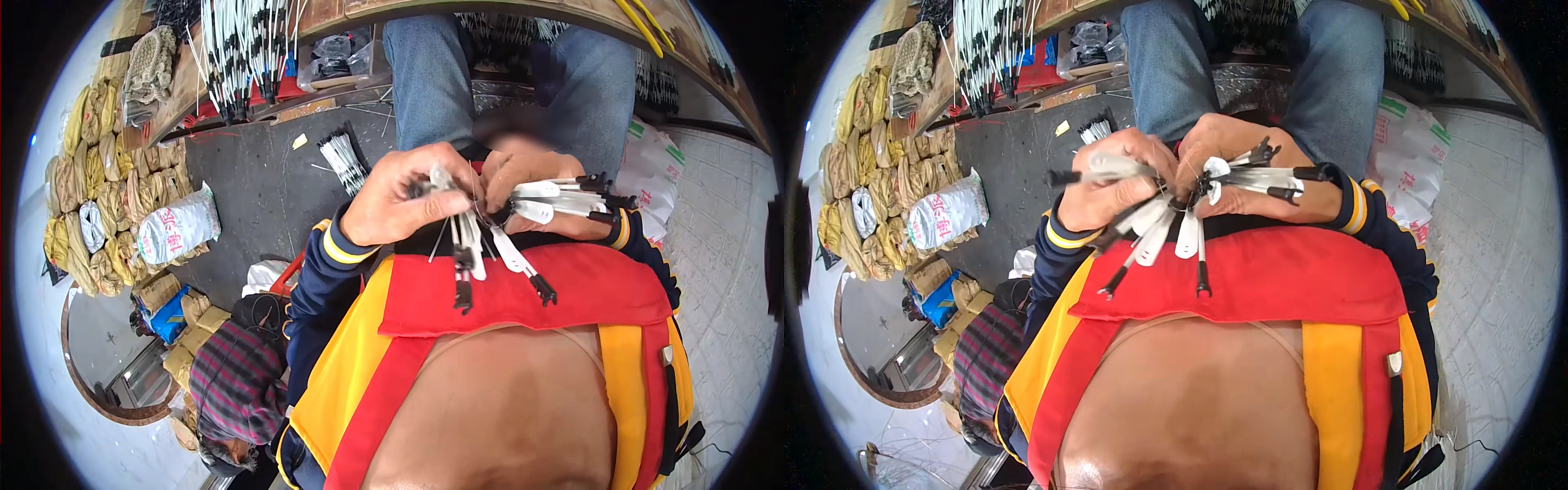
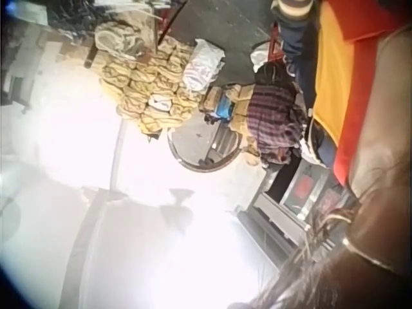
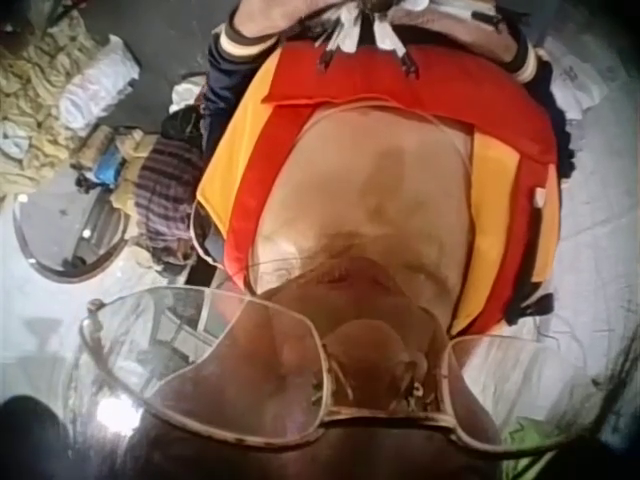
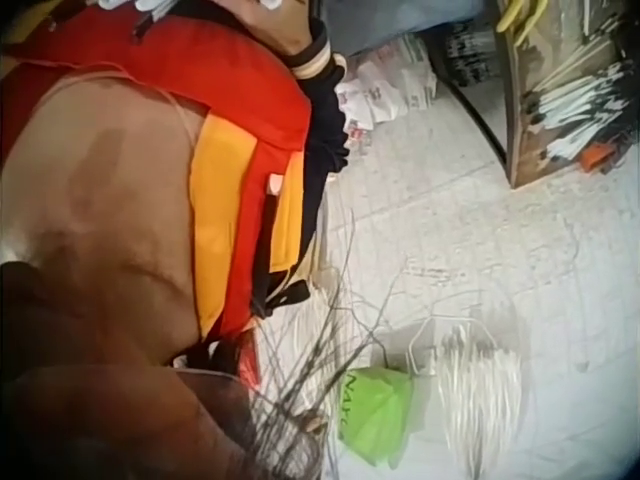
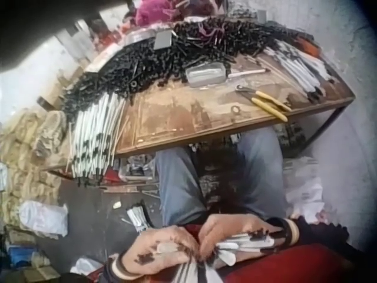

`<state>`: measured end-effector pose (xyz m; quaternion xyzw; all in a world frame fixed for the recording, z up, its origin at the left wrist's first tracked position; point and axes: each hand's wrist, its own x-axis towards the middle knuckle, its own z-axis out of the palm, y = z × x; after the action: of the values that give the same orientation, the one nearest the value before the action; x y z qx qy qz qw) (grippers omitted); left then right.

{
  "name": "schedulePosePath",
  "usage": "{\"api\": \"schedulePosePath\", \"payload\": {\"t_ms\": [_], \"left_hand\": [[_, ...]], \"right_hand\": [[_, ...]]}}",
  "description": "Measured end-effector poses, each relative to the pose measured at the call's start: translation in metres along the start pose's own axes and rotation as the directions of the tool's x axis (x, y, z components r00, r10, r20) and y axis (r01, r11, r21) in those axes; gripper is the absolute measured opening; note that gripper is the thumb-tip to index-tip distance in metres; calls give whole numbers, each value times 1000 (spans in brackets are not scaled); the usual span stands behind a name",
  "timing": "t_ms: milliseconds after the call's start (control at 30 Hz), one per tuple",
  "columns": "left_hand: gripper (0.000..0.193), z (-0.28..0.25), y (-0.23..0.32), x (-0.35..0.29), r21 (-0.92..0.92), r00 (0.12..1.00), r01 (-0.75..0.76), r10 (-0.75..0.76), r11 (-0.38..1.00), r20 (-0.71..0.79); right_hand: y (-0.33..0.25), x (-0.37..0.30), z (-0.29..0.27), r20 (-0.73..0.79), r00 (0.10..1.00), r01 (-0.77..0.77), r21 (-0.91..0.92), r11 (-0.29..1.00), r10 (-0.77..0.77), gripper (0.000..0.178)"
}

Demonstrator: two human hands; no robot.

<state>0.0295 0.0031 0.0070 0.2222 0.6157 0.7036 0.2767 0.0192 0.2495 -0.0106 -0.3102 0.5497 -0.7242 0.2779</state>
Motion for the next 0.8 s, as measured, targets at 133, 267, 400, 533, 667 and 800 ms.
{"api": "schedulePosePath", "payload": {"t_ms": [133,267,400,533,667,800], "left_hand": [[21,3,13,10,-102,997,83,-83,991,4],[25,3,-2,18,-201,995,96,-100,975,-10],[39,-14,-3,21,-295,992,69,-35,953,118],[45,-16,7,11,171,989,-115,98,978,107],[16,-8,5,26,294,984,134,-92,946,-152],[16,-19,13,41,113,968,245,-237,963,-80]], "right_hand": [[-3,1,-8,14,989,147,-62,987,-147,14],[17,-2,-10,-108,989,97,-30,995,-100,16],[18,0,-14,-188,968,154,-76,985,-166,16],[8,12,-10,-190,977,78,-81,994,-92,14],[9,15,-11,-249,967,27,-82,996,-46,12],[5,17,-16,-275,954,-98,87,991,118,17]]}}
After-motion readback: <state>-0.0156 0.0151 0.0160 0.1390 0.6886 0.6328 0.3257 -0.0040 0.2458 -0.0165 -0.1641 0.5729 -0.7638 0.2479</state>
